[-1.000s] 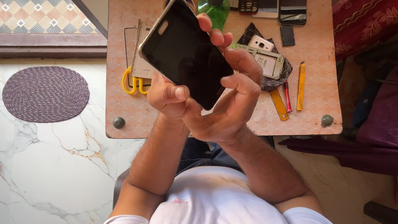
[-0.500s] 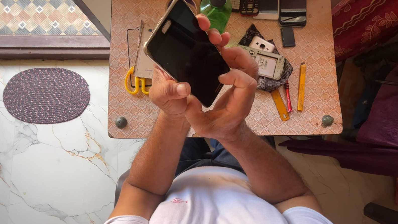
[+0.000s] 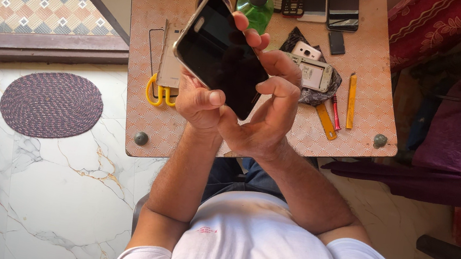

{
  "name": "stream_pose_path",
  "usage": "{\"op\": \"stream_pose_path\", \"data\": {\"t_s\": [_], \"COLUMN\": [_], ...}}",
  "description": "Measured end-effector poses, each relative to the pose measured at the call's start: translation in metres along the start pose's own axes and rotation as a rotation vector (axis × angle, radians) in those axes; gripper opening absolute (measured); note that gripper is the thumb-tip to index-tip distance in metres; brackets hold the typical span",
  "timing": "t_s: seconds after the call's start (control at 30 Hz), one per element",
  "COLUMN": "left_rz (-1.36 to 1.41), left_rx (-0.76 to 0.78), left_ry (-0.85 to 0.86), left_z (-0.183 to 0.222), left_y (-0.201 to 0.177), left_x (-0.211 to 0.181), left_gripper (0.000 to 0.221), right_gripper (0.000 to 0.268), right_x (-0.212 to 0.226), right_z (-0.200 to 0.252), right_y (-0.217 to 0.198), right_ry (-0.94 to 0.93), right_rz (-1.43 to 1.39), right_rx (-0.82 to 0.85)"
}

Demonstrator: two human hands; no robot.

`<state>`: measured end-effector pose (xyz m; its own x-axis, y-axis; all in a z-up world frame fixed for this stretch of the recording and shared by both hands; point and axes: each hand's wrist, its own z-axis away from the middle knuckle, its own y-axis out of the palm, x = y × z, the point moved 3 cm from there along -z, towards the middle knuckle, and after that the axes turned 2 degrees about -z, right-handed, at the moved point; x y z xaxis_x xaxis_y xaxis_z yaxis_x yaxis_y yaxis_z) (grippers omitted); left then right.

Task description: The person assembles a mobile phone by inserting a red battery into the chassis, fitting the internal components together, and then snapping the rear cover onto the back of the device.

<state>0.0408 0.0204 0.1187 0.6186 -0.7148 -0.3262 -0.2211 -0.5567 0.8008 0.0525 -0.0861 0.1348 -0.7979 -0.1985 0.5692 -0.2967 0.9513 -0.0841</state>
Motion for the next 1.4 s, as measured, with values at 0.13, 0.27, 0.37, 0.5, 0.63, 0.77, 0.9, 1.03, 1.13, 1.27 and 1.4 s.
{"op": "stream_pose_path", "data": {"t_s": [0.13,0.27,0.37,0.5,0.63,0.77,0.9,1.03,1.13,1.27,1.4], "left_rz": [-0.003,-0.037,-0.052,-0.072,-0.073,-0.097,-0.101,-0.106,-0.112,-0.121,-0.132], "left_rx": [0.001,0.007,0.007,0.011,0.005,0.001,0.002,0.002,0.004,0.012,0.020], "left_ry": [-0.005,0.002,0.003,-0.001,-0.005,-0.007,-0.006,-0.011,-0.007,-0.011,-0.004], "left_z": [0.001,-0.001,-0.001,-0.001,-0.001,-0.001,-0.001,0.000,-0.002,-0.002,-0.004], "left_y": [-0.001,-0.001,0.001,0.003,0.004,0.004,0.004,0.003,0.002,0.002,0.002], "left_x": [0.000,-0.001,-0.001,-0.002,-0.002,-0.002,-0.001,-0.002,-0.001,0.000,0.001], "left_gripper": [0.073,0.073,0.074,0.075,0.075,0.076,0.075,0.075,0.075,0.074,0.074], "right_gripper": [0.049,0.048,0.048,0.047,0.047,0.048,0.048,0.047,0.046,0.046,0.046], "right_x": [-0.003,-0.006,-0.007,-0.009,-0.009,-0.010,-0.011,-0.012,-0.014,-0.016,-0.016], "right_z": [0.001,0.002,0.003,0.002,0.003,0.003,0.004,0.005,0.006,0.006,0.005], "right_y": [0.000,0.000,-0.001,-0.003,-0.003,-0.004,-0.005,-0.005,-0.005,-0.005,-0.007], "right_ry": [-0.005,-0.001,0.002,0.001,0.016,0.020,0.015,0.024,0.026,0.025,0.036], "right_rz": [0.010,0.014,0.013,-0.002,-0.026,-0.030,-0.032,-0.042,-0.052,-0.039,-0.031], "right_rx": [-0.002,-0.010,-0.017,-0.026,-0.026,-0.029,-0.030,-0.031,-0.037,-0.053,-0.052]}}
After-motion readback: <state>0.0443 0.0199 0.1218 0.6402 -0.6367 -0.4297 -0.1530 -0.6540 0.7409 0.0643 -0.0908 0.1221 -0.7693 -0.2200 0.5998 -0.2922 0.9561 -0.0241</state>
